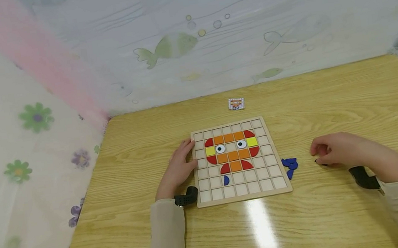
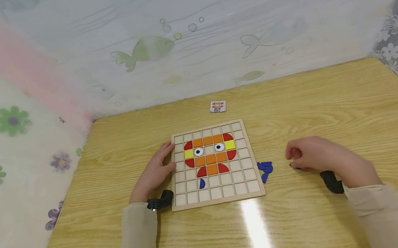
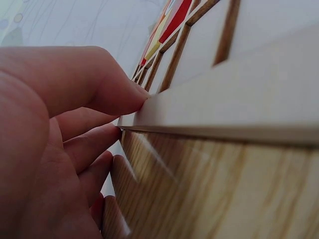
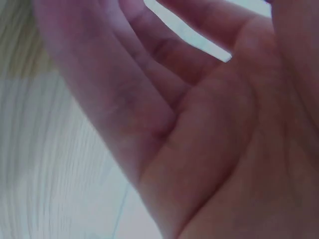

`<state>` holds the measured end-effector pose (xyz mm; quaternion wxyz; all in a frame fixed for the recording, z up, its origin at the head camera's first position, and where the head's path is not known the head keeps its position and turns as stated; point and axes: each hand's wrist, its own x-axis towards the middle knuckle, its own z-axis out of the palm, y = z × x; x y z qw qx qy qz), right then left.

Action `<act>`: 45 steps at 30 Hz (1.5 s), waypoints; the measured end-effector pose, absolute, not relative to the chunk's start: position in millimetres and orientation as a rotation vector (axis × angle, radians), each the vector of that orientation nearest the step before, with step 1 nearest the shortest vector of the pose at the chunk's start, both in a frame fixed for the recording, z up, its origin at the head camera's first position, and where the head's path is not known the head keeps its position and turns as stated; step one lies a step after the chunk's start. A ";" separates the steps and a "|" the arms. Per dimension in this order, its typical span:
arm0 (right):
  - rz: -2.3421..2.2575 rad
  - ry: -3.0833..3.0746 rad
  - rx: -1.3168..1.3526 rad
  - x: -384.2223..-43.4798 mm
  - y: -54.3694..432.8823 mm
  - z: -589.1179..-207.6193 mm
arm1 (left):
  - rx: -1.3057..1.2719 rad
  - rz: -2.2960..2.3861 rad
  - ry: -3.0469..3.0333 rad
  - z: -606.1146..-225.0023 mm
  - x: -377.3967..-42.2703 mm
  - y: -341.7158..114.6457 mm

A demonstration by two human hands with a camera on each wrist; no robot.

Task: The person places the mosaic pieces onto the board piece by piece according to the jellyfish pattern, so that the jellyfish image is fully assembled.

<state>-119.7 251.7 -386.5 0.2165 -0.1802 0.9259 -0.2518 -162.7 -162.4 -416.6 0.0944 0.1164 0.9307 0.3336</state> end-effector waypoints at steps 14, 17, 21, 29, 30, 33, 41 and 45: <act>-0.530 2.739 -0.573 -121.7 228.4 -385.5 | 0.328 0.997 2.746 -418.2 -163.2 -161.9; -0.554 2.751 -0.569 -122.0 226.1 -386.8 | 0.325 0.995 2.746 -418.7 -163.5 -161.6; -0.594 2.759 -0.574 -123.1 223.9 -389.2 | 0.327 0.989 2.749 -419.0 -163.5 -161.6; -0.672 2.735 -0.547 -124.1 223.9 -390.2 | 0.318 0.990 2.763 -418.7 -163.8 -161.4; -0.692 2.726 -0.540 -124.0 224.1 -390.3 | 0.318 0.987 2.763 -418.9 -163.8 -161.5; -0.748 2.701 -0.514 -123.1 224.0 -391.5 | 0.314 0.985 2.761 -419.3 -163.3 -161.9; -0.838 2.706 -0.532 -123.2 215.5 -394.9 | 0.338 0.996 2.761 -418.9 -162.9 -162.9; -0.876 2.724 -0.564 -124.9 204.1 -394.3 | 0.335 0.994 2.762 -418.5 -164.0 -162.5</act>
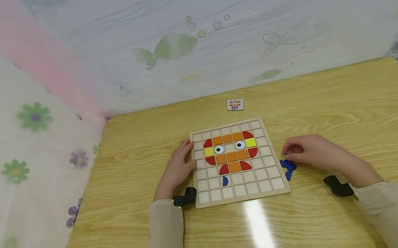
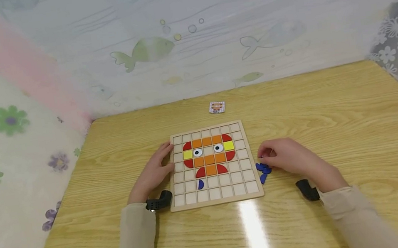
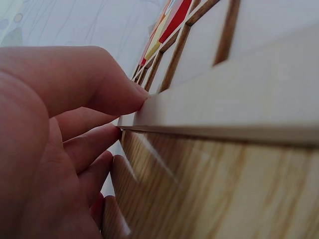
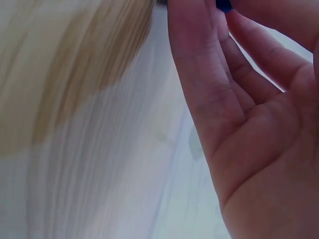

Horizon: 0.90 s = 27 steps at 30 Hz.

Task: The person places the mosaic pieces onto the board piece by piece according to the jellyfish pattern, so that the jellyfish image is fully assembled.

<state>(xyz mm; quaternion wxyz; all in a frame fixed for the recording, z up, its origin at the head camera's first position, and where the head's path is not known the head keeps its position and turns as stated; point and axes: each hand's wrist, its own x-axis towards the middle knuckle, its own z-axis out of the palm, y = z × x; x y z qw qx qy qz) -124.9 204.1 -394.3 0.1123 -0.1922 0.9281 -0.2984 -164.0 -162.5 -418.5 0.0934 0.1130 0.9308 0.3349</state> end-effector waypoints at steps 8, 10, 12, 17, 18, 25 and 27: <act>-0.941 2.679 -0.574 -126.5 177.1 -388.9 | 0.321 0.987 2.757 -418.2 -164.2 -162.7; -0.940 2.677 -0.594 -127.3 170.4 -388.3 | 0.319 0.987 2.759 -417.9 -163.7 -162.7; -0.947 2.668 -0.617 -128.4 163.9 -388.1 | 0.317 0.991 2.757 -417.2 -163.1 -162.6; -0.945 2.658 -0.663 -131.3 147.9 -389.3 | 0.296 0.997 2.751 -416.5 -162.2 -163.2; -0.940 2.660 -0.676 -131.7 145.2 -389.4 | 0.288 0.998 2.750 -416.3 -162.3 -163.1; -0.915 2.631 -0.750 -132.8 124.9 -387.2 | 0.273 0.988 2.741 -417.5 -163.8 -162.8; -0.914 2.617 -0.764 -132.0 118.3 -386.2 | 0.279 0.991 2.736 -418.2 -164.2 -162.6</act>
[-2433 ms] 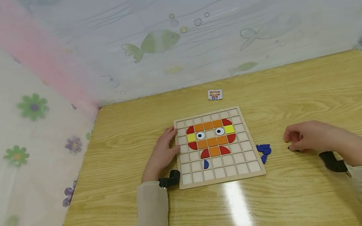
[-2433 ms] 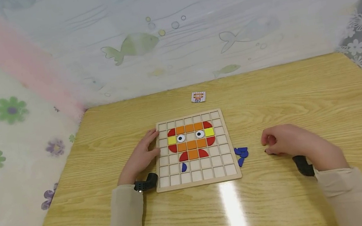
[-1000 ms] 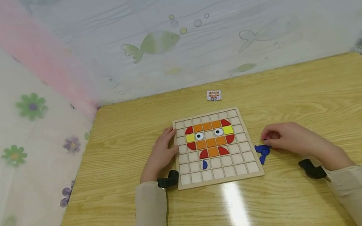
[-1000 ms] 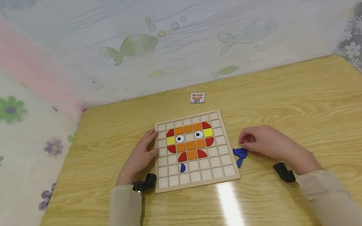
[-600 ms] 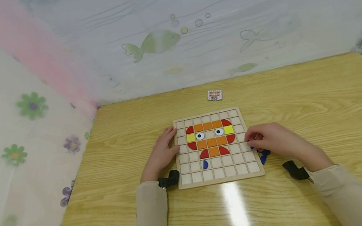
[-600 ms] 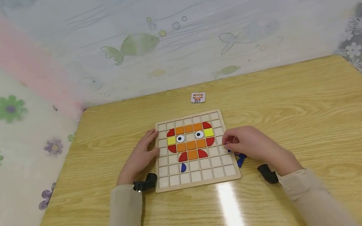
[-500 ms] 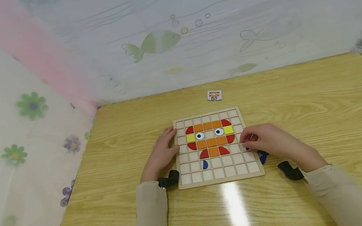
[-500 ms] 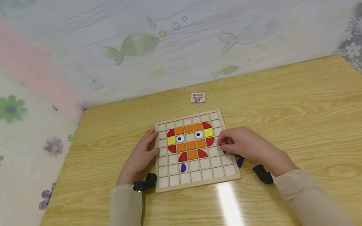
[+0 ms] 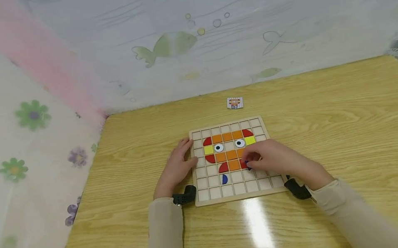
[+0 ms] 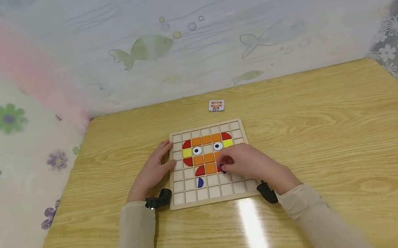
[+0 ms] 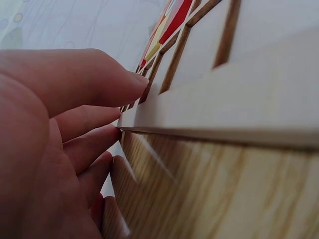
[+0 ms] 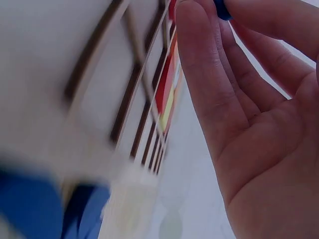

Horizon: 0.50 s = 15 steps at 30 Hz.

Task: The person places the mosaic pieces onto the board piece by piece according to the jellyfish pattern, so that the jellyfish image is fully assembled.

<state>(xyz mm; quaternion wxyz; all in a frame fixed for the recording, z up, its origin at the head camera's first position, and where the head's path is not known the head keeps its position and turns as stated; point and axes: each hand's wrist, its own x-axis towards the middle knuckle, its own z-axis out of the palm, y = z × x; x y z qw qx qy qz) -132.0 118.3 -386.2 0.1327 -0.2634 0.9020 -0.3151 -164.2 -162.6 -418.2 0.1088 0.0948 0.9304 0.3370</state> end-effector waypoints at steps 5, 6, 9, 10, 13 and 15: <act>-0.927 2.595 -0.819 -130.3 102.2 -385.1 | 0.294 1.008 2.733 -418.8 -164.4 -162.7; -0.925 2.592 -0.826 -129.8 99.5 -384.6 | 0.294 1.012 2.732 -418.8 -164.4 -162.7; -0.910 2.593 -0.837 -128.4 92.1 -383.2 | 0.288 1.013 2.734 -418.5 -164.3 -162.8; -0.910 2.591 -0.842 -127.8 89.9 -382.8 | 0.282 1.010 2.734 -418.3 -164.3 -162.7; -0.906 2.582 -0.860 -125.7 83.5 -384.1 | 0.280 1.004 2.737 -417.7 -163.8 -162.8; -0.905 2.566 -0.879 -123.5 79.3 -385.7 | 0.281 1.004 2.738 -417.3 -163.4 -162.7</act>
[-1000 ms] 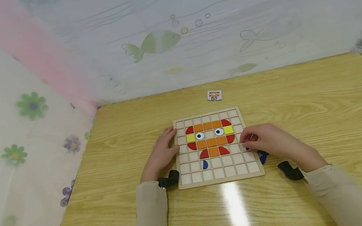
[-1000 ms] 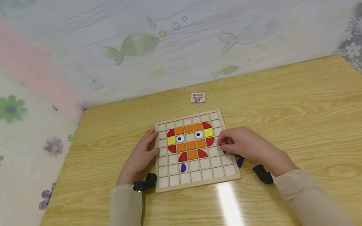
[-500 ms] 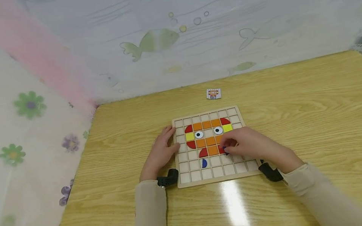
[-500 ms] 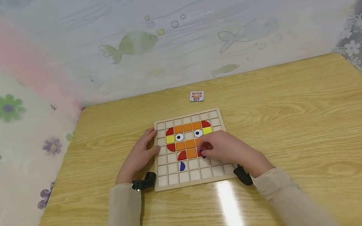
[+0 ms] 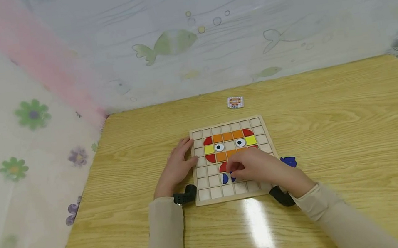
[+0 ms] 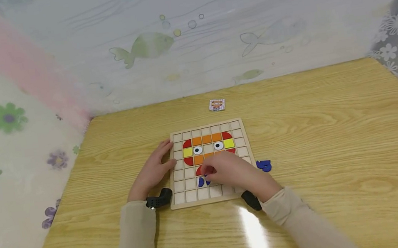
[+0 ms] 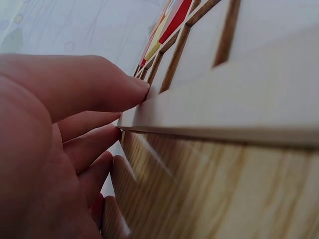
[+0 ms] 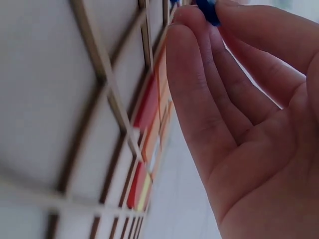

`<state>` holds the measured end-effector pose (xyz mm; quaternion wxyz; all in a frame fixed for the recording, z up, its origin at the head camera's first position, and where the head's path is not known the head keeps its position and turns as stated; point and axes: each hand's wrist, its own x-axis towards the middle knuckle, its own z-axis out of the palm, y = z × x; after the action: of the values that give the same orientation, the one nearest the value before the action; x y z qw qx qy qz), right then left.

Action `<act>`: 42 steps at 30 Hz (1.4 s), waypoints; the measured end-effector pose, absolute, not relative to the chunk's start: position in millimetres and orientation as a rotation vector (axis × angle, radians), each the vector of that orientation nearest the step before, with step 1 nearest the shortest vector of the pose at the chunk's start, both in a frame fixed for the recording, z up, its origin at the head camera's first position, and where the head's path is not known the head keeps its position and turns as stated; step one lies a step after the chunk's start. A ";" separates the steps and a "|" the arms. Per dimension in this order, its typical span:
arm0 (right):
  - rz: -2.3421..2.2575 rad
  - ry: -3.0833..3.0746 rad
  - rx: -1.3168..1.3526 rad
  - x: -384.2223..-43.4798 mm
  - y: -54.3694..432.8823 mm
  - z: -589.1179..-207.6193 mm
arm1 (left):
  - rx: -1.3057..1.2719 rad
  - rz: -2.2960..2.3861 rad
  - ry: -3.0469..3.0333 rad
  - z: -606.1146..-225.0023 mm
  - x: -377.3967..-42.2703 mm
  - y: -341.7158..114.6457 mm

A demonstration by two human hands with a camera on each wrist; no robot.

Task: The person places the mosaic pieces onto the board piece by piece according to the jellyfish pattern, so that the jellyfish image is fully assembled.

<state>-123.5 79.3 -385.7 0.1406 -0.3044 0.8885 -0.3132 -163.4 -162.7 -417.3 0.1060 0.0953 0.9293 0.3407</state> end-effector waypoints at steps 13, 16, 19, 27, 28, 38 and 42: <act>-0.830 2.635 -0.986 -108.0 60.4 -393.5 | 0.284 1.018 2.731 -416.5 -163.6 -162.3; -0.814 2.635 -0.964 -107.3 58.9 -393.0 | 0.281 1.020 2.726 -416.4 -163.7 -162.0; -0.803 2.631 -0.952 -107.1 58.0 -393.0 | 0.285 1.018 2.724 -416.1 -163.7 -162.0; -0.759 2.632 -0.989 -106.3 58.1 -393.7 | 0.245 1.005 2.722 -416.5 -163.6 -162.1; -0.756 2.631 -0.999 -106.1 58.3 -393.5 | 0.244 1.006 2.722 -416.5 -163.5 -162.2; -0.791 2.588 -0.990 -111.1 70.7 -386.4 | 0.280 1.024 2.731 -417.7 -163.6 -162.9; -0.797 2.606 -0.944 -117.1 82.0 -380.2 | 0.286 1.032 2.728 -417.4 -162.8 -162.8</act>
<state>-117.1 82.0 -380.2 0.1283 -0.3244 0.8962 -0.2741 -162.8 -162.8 -417.4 0.1052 0.0971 0.9257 0.3503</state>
